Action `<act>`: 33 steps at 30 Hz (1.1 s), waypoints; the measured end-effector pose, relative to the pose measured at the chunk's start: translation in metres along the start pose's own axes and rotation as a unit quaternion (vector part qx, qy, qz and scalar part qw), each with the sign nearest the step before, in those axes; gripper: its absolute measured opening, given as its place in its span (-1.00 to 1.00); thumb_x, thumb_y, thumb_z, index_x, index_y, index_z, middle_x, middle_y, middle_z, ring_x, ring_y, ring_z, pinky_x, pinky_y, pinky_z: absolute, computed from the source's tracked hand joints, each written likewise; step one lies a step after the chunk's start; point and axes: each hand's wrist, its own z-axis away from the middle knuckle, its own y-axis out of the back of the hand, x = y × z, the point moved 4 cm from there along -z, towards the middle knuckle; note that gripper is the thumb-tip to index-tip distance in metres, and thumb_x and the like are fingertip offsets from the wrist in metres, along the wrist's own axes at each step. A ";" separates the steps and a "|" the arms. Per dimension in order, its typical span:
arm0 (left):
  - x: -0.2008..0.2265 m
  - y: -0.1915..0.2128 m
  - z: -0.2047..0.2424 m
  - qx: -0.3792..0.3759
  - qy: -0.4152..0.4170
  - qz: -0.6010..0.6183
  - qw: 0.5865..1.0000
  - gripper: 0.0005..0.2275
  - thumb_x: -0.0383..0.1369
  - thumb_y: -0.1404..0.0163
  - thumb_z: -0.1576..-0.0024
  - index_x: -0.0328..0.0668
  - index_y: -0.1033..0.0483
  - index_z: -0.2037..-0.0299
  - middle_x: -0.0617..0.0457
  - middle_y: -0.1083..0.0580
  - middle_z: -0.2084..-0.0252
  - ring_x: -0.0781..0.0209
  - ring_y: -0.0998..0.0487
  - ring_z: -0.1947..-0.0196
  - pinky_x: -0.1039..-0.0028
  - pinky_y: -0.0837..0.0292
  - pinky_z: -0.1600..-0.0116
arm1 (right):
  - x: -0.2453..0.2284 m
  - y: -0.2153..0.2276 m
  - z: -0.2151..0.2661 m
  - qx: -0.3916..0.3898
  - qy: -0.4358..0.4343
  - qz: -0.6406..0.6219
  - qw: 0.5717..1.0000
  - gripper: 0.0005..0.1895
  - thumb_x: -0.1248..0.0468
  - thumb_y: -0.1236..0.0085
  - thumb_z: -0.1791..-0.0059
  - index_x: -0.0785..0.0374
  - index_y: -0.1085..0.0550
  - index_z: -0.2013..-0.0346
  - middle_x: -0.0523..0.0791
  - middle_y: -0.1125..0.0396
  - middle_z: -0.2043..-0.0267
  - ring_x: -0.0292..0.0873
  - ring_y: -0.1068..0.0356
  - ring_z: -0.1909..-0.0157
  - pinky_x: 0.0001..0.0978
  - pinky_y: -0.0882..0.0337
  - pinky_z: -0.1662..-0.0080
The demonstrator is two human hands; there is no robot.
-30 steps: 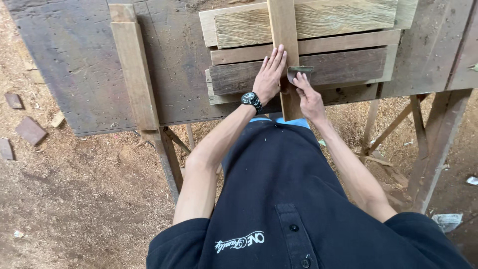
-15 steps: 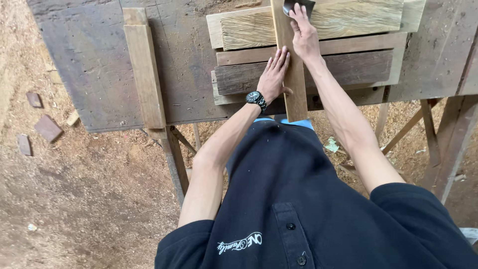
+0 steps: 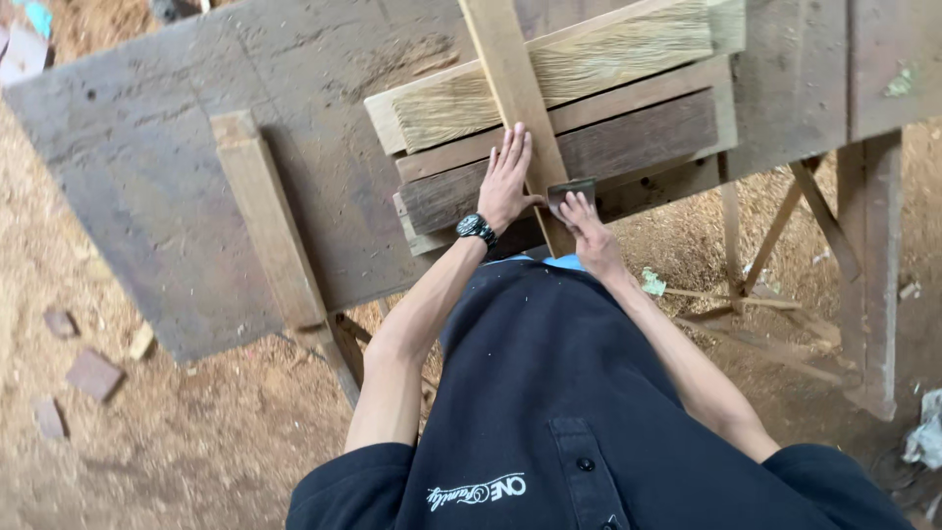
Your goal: The person sands several wood planks using a piece of sandpaper, handling one plank at a time to smooth different sides and edges on a wooden workbench.
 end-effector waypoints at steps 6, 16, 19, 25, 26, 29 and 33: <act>-0.004 -0.002 -0.004 -0.002 -0.045 -0.029 0.999 -0.14 -0.21 -0.20 -0.05 -0.36 0.05 -0.49 -0.17 0.13 -0.58 -0.11 0.14 -0.59 0.04 0.07 -0.55 | -0.002 -0.014 0.018 -0.030 0.014 0.085 0.996 -0.45 0.52 0.09 -0.02 0.23 -0.38 -0.33 0.00 -0.12 -0.50 0.09 -0.03 -0.55 -0.07 -0.10 -0.47; -0.001 0.022 0.040 0.095 0.063 0.151 0.982 -0.58 -0.24 0.10 -0.32 -0.35 -0.36 -0.31 -0.24 -0.28 -0.42 -0.17 -0.24 -0.46 0.08 -0.07 -0.53 | -0.010 -0.044 -0.065 -0.108 0.171 0.173 0.964 -0.46 0.41 -0.01 0.06 0.28 -0.41 -0.25 0.11 -0.10 -0.48 0.16 -0.03 -0.53 0.12 -0.10 -0.42; 0.025 0.014 0.077 0.144 0.101 0.152 0.973 -0.55 -0.28 0.09 -0.34 -0.37 -0.26 -0.38 -0.25 -0.25 -0.45 -0.20 -0.24 -0.48 0.14 -0.17 -0.52 | -0.003 -0.052 -0.118 -0.082 0.167 0.186 0.965 -0.58 0.38 0.06 -0.11 0.28 -0.42 -0.29 0.10 -0.19 -0.45 0.15 -0.12 -0.50 0.13 -0.14 -0.42; 0.050 -0.003 0.085 0.110 0.104 -0.006 0.988 -0.28 -0.34 -0.14 -0.07 -0.41 -0.07 -0.42 -0.31 -0.13 -0.47 -0.25 -0.18 -0.46 0.10 -0.13 -0.48 | 0.017 -0.046 -0.213 -0.080 0.186 0.166 0.965 -0.58 0.41 0.11 -0.11 0.32 -0.44 -0.27 0.14 -0.17 -0.46 0.18 -0.06 -0.51 0.15 0.00 -0.45; 0.053 -0.006 0.083 0.109 0.109 -0.025 0.988 -0.27 -0.34 -0.14 -0.06 -0.43 -0.07 -0.43 -0.31 -0.11 -0.48 -0.23 -0.15 -0.48 0.09 -0.10 -0.49 | 0.019 -0.045 -0.214 -0.086 0.186 0.155 0.967 -0.57 0.43 0.11 -0.12 0.31 -0.44 -0.29 0.13 -0.17 -0.47 0.16 -0.04 -0.53 0.14 0.03 -0.46; 0.066 -0.015 0.080 0.094 0.131 -0.107 0.981 -0.27 -0.36 -0.14 -0.05 -0.50 -0.10 -0.42 -0.30 -0.05 -0.51 -0.19 -0.06 -0.52 0.09 -0.04 -0.52 | 0.022 -0.037 -0.198 -0.111 0.197 0.129 0.966 -0.53 0.48 0.12 -0.11 0.26 -0.43 -0.33 0.07 -0.16 -0.50 0.09 0.01 -0.58 0.08 0.11 -0.52; 0.084 -0.023 0.072 0.102 0.150 -0.114 0.977 -0.35 -0.40 -0.11 -0.08 -0.67 -0.13 -0.33 -0.34 0.03 -0.51 -0.22 0.02 -0.52 0.05 0.00 -0.50 | 0.027 -0.019 -0.165 -0.178 0.246 0.062 0.951 -0.49 0.48 0.11 -0.05 0.25 -0.42 -0.31 0.02 -0.17 -0.49 0.05 0.01 -0.57 0.03 0.13 -0.52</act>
